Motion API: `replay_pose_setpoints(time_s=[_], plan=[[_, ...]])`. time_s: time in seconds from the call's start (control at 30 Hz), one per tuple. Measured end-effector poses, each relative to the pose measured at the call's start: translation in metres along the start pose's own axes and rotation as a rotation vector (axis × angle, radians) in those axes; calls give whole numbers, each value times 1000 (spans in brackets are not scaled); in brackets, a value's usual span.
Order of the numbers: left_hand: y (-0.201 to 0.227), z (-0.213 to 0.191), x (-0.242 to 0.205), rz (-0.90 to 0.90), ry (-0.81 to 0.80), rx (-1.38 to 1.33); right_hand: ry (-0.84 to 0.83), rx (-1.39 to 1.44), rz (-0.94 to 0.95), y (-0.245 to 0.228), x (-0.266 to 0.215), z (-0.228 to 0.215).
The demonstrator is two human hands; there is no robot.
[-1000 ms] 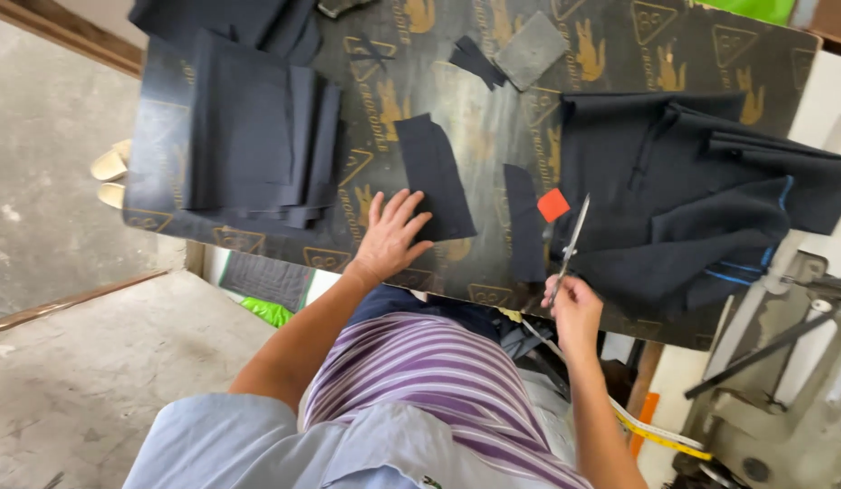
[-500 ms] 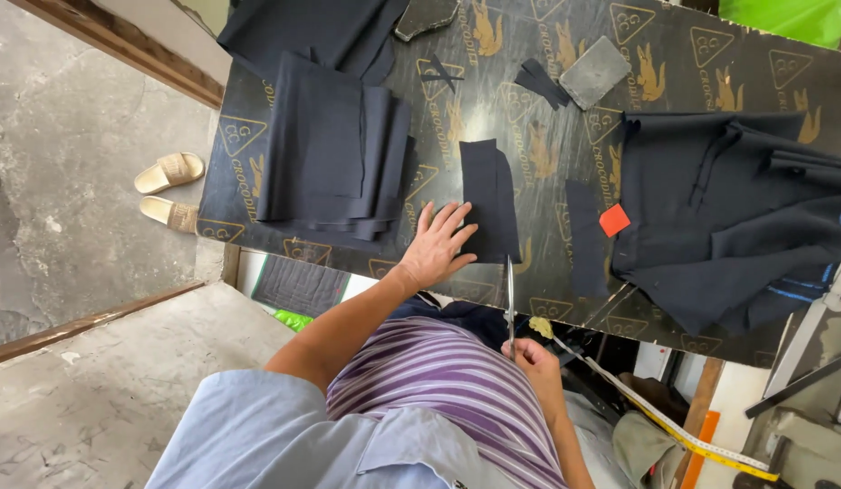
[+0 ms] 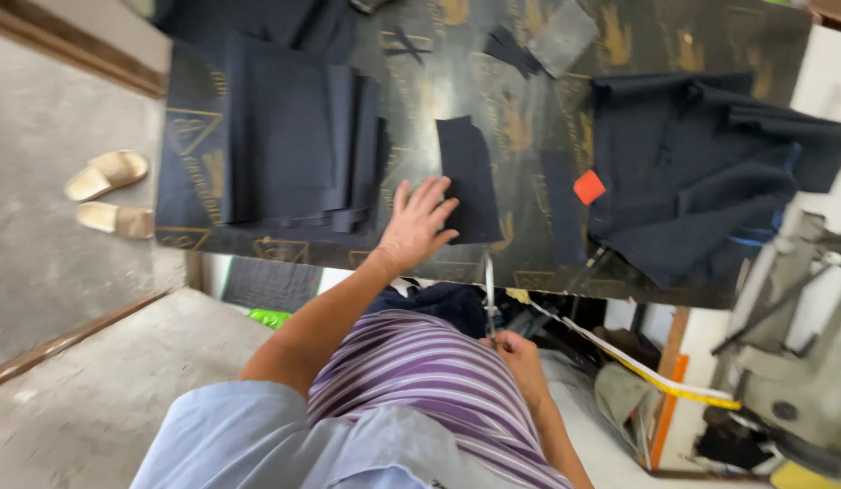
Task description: The person marks a large piece of dark fabric with a red chalk-like tool, then uses shears to cut the fabric into several smaller pieces. The person folds and aligns the fabric pieces on the table while cutting them to size.
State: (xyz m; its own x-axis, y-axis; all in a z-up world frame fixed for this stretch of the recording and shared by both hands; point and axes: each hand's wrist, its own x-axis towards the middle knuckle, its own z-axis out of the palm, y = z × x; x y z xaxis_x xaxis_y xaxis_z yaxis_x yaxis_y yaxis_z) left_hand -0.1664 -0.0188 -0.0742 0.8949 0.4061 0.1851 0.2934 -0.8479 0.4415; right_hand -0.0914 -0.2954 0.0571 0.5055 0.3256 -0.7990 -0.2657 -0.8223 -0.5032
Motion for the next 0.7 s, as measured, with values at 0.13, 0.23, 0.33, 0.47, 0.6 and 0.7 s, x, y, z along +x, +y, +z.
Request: replay_pose_setpoints(time_s=[0.13,0.23,0.33,0.47,0.6,0.7], plan=[[-21,17,9,-40,123,0,-24,-150,-166,56,50,-4],[-21,15,14,-43,107,20,-93,36,5,32,36,-5],[-25,7,23,-73,119,19,-81,91,-32,32,49,-8],[-27,5,15,-120,140,20,-80,88,-95,29,53,-12],[-18,11,5,-47,137,-24,-109,156,-126,7,58,-10],[-9,26,2,1,117,-24,-99,205,-108,7,69,-9]])
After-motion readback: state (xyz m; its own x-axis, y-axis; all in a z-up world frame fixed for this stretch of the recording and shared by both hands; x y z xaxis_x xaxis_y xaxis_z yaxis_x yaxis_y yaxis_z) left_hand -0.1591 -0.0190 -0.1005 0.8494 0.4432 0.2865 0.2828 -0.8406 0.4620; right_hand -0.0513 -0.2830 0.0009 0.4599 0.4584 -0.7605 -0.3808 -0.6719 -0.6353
